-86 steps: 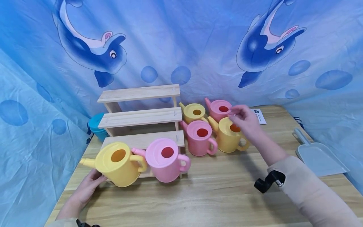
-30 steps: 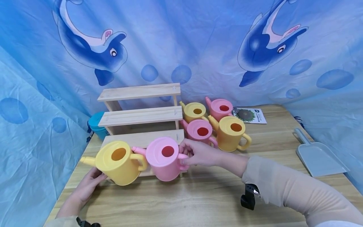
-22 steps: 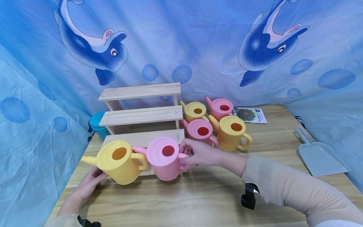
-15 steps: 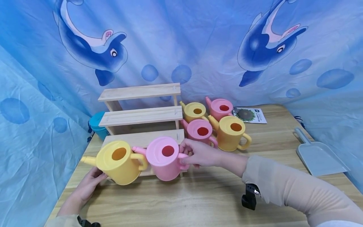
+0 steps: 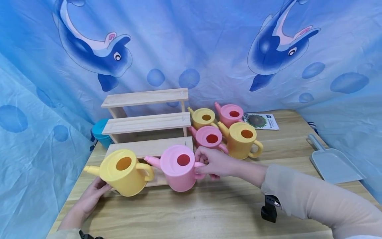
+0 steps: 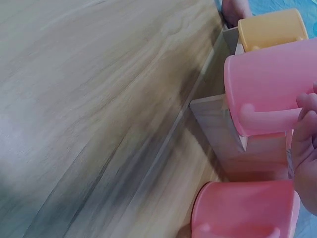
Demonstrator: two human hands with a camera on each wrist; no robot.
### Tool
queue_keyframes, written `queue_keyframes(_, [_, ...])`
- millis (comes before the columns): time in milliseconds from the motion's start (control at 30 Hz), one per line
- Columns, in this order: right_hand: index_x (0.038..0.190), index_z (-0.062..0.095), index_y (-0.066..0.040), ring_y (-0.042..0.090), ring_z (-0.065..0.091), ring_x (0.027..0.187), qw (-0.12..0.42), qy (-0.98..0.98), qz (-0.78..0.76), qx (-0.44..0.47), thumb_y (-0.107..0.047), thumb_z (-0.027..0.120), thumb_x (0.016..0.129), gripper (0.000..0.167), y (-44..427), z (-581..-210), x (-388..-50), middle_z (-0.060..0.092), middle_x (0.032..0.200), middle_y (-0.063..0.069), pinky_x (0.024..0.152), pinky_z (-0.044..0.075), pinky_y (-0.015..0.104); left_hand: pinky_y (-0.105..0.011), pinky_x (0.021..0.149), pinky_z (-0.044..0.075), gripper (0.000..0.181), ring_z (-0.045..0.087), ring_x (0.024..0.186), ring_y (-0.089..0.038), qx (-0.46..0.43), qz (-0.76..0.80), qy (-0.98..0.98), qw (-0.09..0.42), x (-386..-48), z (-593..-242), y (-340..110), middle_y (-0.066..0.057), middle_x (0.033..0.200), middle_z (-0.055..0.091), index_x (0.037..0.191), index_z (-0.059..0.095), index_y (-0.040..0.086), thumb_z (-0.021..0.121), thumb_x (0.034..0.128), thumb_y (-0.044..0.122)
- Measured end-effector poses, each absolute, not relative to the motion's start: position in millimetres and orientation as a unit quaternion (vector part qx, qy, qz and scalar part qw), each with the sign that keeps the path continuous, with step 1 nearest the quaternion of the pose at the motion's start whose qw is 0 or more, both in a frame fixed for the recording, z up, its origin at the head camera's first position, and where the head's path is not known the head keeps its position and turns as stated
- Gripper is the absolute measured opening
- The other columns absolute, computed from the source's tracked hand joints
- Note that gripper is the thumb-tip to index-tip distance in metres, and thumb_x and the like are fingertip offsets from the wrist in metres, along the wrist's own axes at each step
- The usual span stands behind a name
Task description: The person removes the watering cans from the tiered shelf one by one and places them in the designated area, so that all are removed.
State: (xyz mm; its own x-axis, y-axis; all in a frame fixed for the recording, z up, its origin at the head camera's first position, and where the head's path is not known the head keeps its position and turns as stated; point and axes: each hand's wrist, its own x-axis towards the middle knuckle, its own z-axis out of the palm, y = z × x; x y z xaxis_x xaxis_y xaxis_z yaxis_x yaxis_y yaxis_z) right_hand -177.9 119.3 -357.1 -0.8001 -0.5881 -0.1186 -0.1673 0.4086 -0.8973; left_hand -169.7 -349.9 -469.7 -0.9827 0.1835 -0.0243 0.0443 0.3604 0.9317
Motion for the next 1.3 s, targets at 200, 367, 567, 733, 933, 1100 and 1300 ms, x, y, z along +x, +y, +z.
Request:
queue_keyframes(200, [0.097, 0.048, -0.015, 0.021, 0.049, 0.042, 0.199, 0.828, -0.480, -0.210, -0.030, 0.076, 0.079, 0.036, 130, -359, -175, 0.056, 0.077, 0.008, 0.041, 0.043, 0.026, -0.008, 0.082, 0.032, 0.043, 0.039, 0.105, 0.014, 0.062, 0.561, 0.823, 0.066, -171, -470, -352, 0.030, 0.114, 0.044, 0.137, 0.036, 0.028, 0.049, 0.0983, 0.014])
queue_keyframes(367, [0.097, 0.048, -0.014, 0.019, 0.048, 0.044, 0.184, 0.842, -0.471, -0.187, -0.028, 0.076, 0.079, 0.036, 140, -359, -171, 0.054, 0.079, 0.007, 0.042, 0.043, 0.025, -0.008, 0.082, 0.033, 0.045, 0.039, 0.106, 0.014, 0.060, 0.563, 0.821, 0.073, -171, -470, -353, 0.029, 0.115, 0.044, 0.139, 0.034, 0.025, 0.049, 0.0984, 0.014])
queue_keyframes(567, [0.097, 0.048, -0.015, 0.021, 0.052, 0.047, 0.170, 0.854, -0.457, -0.182, -0.031, 0.076, 0.080, 0.036, 156, -356, -169, 0.055, 0.080, 0.007, 0.044, 0.047, 0.028, -0.009, 0.082, 0.033, 0.047, 0.038, 0.105, 0.013, 0.050, 0.552, 0.829, 0.082, -171, -467, -353, 0.028, 0.115, 0.043, 0.142, 0.032, 0.019, 0.050, 0.0985, 0.018])
queue_keyframes(733, [0.095, 0.049, -0.016, 0.022, 0.053, 0.048, 0.162, 0.854, -0.461, -0.177, -0.034, 0.075, 0.080, 0.035, 169, -358, -169, 0.055, 0.081, 0.008, 0.044, 0.048, 0.030, -0.010, 0.082, 0.034, 0.047, 0.040, 0.104, 0.012, 0.048, 0.545, 0.833, 0.085, -169, -466, -353, 0.027, 0.114, 0.043, 0.142, 0.030, 0.017, 0.049, 0.0986, 0.019])
queue_keyframes(933, [0.096, 0.049, -0.014, 0.022, 0.051, 0.046, 0.149, 0.859, -0.462, -0.163, -0.032, 0.074, 0.081, 0.034, 187, -360, -167, 0.053, 0.081, 0.009, 0.043, 0.048, 0.031, -0.009, 0.082, 0.034, 0.046, 0.039, 0.105, 0.014, 0.060, 0.552, 0.828, 0.077, -171, -467, -354, 0.029, 0.115, 0.042, 0.141, 0.031, 0.020, 0.048, 0.0990, 0.016])
queue_keyframes(1100, [0.097, 0.048, -0.013, 0.024, 0.054, 0.047, 0.149, 0.855, -0.471, -0.160, -0.032, 0.074, 0.081, 0.036, 198, -366, -165, 0.053, 0.080, 0.011, 0.044, 0.049, 0.033, -0.008, 0.081, 0.033, 0.046, 0.038, 0.105, 0.017, 0.063, 0.559, 0.824, 0.071, -171, -468, -353, 0.031, 0.114, 0.042, 0.140, 0.032, 0.023, 0.049, 0.0986, 0.014])
queue_keyframes(1300, [0.097, 0.048, -0.012, 0.024, 0.054, 0.048, 0.142, 0.852, -0.477, -0.164, -0.031, 0.073, 0.082, 0.035, 205, -374, -163, 0.053, 0.078, 0.010, 0.043, 0.049, 0.032, -0.009, 0.081, 0.035, 0.041, 0.042, 0.103, 0.011, 0.059, 0.562, 0.822, 0.070, -170, -469, -351, 0.028, 0.112, 0.047, 0.134, 0.037, 0.030, 0.050, 0.0982, 0.015])
